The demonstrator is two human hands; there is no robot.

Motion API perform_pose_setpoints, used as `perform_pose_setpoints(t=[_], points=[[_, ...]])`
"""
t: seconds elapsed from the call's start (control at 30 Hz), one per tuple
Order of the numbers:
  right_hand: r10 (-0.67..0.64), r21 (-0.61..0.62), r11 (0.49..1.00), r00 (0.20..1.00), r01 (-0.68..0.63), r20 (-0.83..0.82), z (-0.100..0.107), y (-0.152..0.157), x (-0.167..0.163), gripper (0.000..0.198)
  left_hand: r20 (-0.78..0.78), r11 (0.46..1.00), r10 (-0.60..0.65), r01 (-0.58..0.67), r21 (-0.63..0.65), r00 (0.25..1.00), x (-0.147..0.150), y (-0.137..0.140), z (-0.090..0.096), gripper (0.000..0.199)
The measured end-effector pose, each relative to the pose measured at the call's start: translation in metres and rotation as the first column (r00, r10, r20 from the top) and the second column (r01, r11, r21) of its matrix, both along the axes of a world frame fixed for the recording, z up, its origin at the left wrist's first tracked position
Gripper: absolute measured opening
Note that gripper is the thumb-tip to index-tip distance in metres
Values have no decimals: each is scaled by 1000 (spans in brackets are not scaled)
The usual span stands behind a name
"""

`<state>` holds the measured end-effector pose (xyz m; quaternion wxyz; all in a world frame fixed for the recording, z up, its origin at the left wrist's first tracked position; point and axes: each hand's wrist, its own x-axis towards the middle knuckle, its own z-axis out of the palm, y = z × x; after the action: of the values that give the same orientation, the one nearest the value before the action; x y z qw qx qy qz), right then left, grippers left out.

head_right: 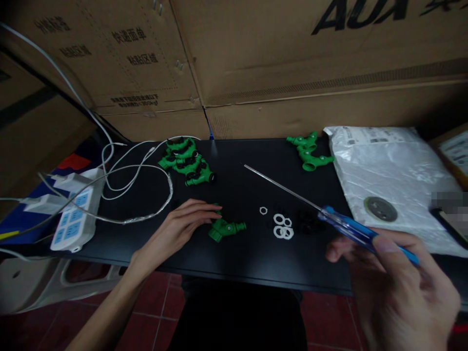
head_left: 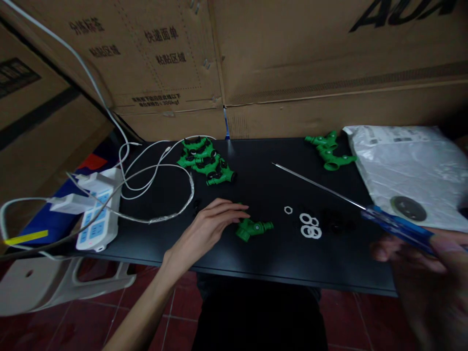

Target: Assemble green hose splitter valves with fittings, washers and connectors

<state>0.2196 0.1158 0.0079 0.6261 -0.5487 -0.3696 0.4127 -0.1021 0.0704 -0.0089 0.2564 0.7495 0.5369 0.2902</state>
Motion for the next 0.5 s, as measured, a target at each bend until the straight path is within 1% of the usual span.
perform_pose_setpoints(t=[0.07, 0.23, 0.3, 0.4, 0.5], points=[[4, -7, 1000, 1000, -4, -3, -1, -1, 1, 17, 6, 1000, -23, 23, -14, 1000, 0, 3, 3, 36], [2, -4, 1000, 1000, -2, 2, 0, 0, 2, 18, -4, 990, -84, 83, -116, 996, -2, 9, 9, 40], [-1, 5, 1000, 1000, 1, -2, 2, 1, 1, 19, -2, 985, -109, 108, -133, 994, -4, 11, 12, 42], [0, 8, 1000, 1000, 0, -7, 3, 1, 0, 20, -17, 985, -130, 127, -120, 991, -7, 10, 14, 43], [7, 12, 1000, 1000, -7, -9, 4, 0, -1, 20, -29, 990, -118, 115, -82, 993, -7, 8, 11, 35]])
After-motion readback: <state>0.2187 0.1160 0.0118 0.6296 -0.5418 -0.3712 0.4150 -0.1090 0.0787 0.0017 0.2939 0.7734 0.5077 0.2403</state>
